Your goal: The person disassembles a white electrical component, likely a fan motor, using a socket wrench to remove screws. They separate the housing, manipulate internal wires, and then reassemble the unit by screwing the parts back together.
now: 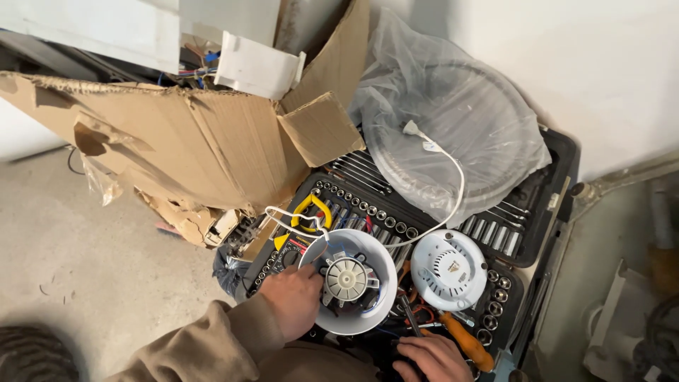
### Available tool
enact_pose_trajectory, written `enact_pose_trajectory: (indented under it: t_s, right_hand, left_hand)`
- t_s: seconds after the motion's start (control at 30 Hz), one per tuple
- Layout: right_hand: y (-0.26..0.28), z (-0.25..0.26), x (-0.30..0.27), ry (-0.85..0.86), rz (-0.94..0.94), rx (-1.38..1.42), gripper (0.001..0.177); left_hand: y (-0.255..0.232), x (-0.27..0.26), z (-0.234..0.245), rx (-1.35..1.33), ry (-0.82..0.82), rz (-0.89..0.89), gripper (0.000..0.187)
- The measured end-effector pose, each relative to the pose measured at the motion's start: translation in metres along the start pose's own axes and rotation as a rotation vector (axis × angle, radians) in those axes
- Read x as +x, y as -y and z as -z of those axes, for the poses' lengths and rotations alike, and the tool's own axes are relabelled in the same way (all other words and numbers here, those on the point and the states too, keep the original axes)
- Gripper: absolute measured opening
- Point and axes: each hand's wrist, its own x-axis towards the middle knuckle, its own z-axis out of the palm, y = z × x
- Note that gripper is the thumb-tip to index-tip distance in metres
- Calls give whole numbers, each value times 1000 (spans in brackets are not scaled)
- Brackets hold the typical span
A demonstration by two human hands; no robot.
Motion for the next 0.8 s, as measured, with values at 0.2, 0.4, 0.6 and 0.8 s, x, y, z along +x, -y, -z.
enact_pose_trajectory:
  t_s: [0.2,0.4,0.6,0.8]
  right_hand:
    - [-13,0,4,62,92,30,34]
    - [-16,3,6,83,84,54,34]
    - [-7,12,10,119,20,25,33]
    - [-6,11,8,114,9,4,33]
  left_hand:
    - [-5,-20,38,-33,97,-156,26]
    - [0,-29,35,-14,99,-252,42]
    - [2,-40,28,51,4,-346,57]
    - [2,-45,28,-62,107,-419,65]
